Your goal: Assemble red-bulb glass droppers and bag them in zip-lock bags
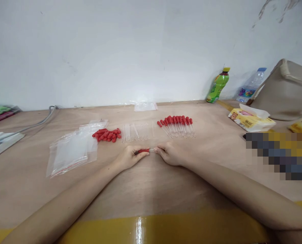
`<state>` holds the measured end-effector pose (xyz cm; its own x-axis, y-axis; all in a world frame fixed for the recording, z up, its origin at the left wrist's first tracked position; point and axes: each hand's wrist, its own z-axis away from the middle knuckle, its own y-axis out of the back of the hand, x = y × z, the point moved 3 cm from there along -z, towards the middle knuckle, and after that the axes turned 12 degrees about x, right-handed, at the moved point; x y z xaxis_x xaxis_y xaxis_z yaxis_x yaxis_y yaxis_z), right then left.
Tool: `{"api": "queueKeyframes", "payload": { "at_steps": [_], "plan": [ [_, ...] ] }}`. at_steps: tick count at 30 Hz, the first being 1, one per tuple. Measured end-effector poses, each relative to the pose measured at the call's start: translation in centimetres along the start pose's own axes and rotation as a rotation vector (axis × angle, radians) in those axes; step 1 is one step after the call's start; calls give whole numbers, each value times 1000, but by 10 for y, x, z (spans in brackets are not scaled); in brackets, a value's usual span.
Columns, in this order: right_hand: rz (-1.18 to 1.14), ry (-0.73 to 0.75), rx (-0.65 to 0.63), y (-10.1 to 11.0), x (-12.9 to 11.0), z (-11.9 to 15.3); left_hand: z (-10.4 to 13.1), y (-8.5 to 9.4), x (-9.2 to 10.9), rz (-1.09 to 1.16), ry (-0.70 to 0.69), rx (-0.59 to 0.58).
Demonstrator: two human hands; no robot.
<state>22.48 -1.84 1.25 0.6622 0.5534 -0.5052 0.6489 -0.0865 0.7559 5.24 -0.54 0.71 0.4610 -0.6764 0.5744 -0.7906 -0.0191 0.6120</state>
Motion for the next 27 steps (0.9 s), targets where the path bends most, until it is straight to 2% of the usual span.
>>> {"api": "queueKeyframes", "payload": {
  "at_steps": [4, 6, 8, 9, 11, 14, 16, 22, 27],
  "plan": [
    [-35, -49, -109, 10, -7, -1, -3, 3, 1, -38, -33, 39],
    [-87, -105, -214, 16, -6, 0, -4, 3, -2, -40, 17, 68],
    [-153, -209, -268, 22, 2, -2, -5, 2, -5, -23, 98, 78],
    [-173, -275, -252, 25, 9, -5, -5, 2, -6, -11, 132, 69],
    [-132, -396, -128, 32, 25, -14, -6, 0, -7, -5, 160, 32],
    [144, -463, 132, 41, 45, -34, -7, 0, -4, -48, 134, -4],
    [319, -492, 219, 42, 51, -46, -7, 1, -1, -71, 119, -8],
    [571, -558, 219, 29, 54, -61, -8, 2, 2, -81, 99, -28],
    [544, -635, 185, 21, 56, -62, -7, 2, 2, -81, 79, -31]
  ]
}}
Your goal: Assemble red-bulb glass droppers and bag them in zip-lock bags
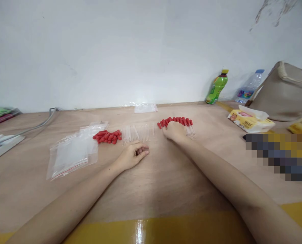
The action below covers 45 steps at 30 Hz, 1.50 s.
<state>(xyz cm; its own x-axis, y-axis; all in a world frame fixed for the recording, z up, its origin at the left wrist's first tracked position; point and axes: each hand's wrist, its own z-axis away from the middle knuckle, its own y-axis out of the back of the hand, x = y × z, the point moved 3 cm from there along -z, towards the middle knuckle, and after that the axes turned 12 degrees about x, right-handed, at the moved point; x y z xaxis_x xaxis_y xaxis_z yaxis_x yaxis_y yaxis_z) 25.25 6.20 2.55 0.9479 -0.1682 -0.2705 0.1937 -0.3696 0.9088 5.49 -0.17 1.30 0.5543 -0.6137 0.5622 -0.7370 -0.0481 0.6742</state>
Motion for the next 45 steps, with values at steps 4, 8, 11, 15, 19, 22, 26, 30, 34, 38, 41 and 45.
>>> {"api": "queueKeyframes", "payload": {
  "at_steps": [4, 8, 11, 15, 19, 22, 26, 30, 34, 38, 41, 45],
  "plan": [
    [-34, -25, -26, -3, -1, -2, 0, 0, -1, -2, -5, 7],
    [-21, -36, -28, -2, 2, -3, 0, 0, -1, -8, -17, 6],
    [-9, 18, 25, 0, 1, -1, 0, -1, -2, -14, -24, 5],
    [-38, 97, 43, -2, -15, 3, 0, -1, -1, -15, -22, 3],
    [-12, 132, -11, -9, -39, 3, 0, 0, 1, -6, -17, -3],
    [19, 140, -63, -16, -54, -1, 0, 0, 0, 2, -34, 4],
    [34, 146, -91, -22, -62, -4, 0, 0, -1, 10, -53, 1],
    [25, 184, -69, -16, -56, 2, 2, 1, 1, -21, -61, 39],
    [-20, 295, -27, 2, -31, 22, -1, 17, -1, -188, -36, 260],
    [-232, 624, 147, 13, 1, 50, -16, 54, -18, -417, 59, 365],
    [-323, 765, 261, 9, 21, 64, -37, 83, -40, -621, 157, 340],
    [-410, 759, 315, 0, 30, 67, -65, 102, -72, -725, 397, 211]
  ]
}}
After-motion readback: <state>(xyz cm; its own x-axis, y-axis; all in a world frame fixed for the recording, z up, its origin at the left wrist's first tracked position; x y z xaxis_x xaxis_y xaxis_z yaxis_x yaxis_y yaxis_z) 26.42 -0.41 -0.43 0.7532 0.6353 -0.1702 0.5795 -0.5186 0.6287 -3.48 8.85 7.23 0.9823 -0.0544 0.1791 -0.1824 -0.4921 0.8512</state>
